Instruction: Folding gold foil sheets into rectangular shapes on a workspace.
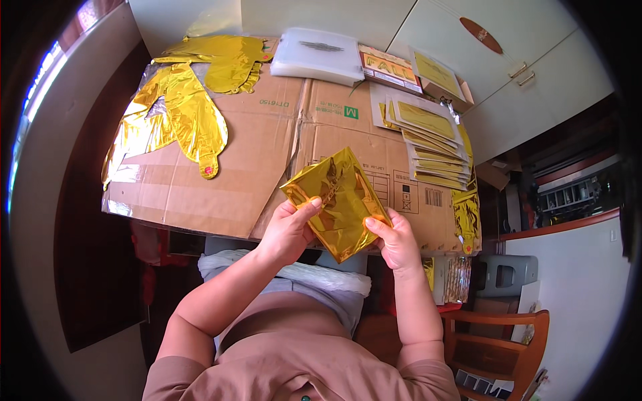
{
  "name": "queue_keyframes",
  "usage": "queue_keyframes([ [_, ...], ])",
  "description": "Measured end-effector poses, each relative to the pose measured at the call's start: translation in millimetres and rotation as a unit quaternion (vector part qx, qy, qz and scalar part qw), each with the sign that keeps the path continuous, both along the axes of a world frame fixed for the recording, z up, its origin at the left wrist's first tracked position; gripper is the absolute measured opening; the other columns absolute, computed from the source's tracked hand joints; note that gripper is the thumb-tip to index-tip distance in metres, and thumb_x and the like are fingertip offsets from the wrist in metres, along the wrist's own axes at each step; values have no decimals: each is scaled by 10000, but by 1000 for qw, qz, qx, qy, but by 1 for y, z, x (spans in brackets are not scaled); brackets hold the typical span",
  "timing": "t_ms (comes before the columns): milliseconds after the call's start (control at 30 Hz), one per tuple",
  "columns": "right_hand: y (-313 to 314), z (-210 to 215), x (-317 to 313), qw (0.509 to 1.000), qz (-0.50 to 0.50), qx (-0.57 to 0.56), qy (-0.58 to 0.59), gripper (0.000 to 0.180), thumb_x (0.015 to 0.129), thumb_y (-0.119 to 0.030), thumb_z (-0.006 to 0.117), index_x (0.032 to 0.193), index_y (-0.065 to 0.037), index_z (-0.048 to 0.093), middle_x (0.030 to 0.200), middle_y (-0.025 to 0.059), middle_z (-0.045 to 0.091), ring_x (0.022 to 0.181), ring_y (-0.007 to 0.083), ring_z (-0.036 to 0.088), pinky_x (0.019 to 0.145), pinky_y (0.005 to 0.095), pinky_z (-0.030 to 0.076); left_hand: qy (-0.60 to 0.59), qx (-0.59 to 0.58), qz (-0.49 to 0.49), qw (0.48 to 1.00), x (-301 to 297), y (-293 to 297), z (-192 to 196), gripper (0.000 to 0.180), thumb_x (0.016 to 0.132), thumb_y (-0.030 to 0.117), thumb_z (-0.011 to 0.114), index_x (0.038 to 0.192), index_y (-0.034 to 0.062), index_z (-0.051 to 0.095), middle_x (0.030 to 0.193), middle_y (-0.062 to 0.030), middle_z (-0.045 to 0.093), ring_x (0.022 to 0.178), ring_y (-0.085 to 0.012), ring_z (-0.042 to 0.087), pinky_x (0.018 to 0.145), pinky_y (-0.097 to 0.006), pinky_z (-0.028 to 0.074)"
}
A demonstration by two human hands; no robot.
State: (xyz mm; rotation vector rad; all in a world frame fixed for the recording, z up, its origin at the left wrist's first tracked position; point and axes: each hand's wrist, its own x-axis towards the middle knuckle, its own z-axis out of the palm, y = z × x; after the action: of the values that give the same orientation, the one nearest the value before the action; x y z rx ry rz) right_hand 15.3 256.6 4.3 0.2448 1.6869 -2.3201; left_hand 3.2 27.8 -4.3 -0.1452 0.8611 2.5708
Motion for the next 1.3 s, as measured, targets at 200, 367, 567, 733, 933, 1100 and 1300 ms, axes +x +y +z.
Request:
queue_keyframes([
  [200,16,11,-17,997,66,40,17,233,928,-125,747,1126,-14,692,987,11,712,872,68,636,821,244,527,25,-6,-11,1000,-5,-12,-4,310,1030,137,588,1315,18,560,1244,-101,658,1149,-230,659,984,-449,560],
  [367,27,10,-15,985,60,95,131,206,933,-80,743,1124,-10,710,974,-18,707,867,43,607,816,221,495,140,-129,-48,981,-6,-35,0,271,962,92,691,1220,17,654,1038,-11,695,888,-80,635,766,-261,538],
  [567,39,8,-4,964,51,142,218,114,897,-11,755,1007,-12,725,967,33,706,891,85,614,821,244,475,218,-215,-119,945,3,-45,24,261,956,41,688,1213,0,671,966,66,643,845,-8,538,734,-204,474],
  [733,41,12,0,937,42,182,296,118,882,11,749,994,-15,720,963,60,708,888,127,635,830,261,491,244,-199,-144,938,13,-42,24,369,954,3,663,1318,-12,606,1080,28,655,919,-36,555,820,-217,484],
  [933,32,35,8,860,44,311,403,196,814,64,739,984,-34,731,947,95,725,868,200,697,787,304,546,318,-359,-188,857,13,-48,40,403,870,-45,674,1268,1,633,1178,-70,692,1067,-122,632,957,-293,497],
  [1100,18,50,18,762,28,410,500,266,763,66,743,994,-65,747,971,99,732,852,264,722,749,341,577,471,-363,-102,797,11,-56,29,522,773,-80,605,1285,21,634,1264,-161,682,1180,-294,653,1033,-389,497],
  [1300,16,44,20,741,17,414,529,244,765,45,760,978,-72,750,990,95,735,855,254,722,750,343,576,459,-378,-133,793,12,-56,34,550,754,-88,580,1286,33,638,1278,-173,670,1188,-326,649,1039,-394,496],
])
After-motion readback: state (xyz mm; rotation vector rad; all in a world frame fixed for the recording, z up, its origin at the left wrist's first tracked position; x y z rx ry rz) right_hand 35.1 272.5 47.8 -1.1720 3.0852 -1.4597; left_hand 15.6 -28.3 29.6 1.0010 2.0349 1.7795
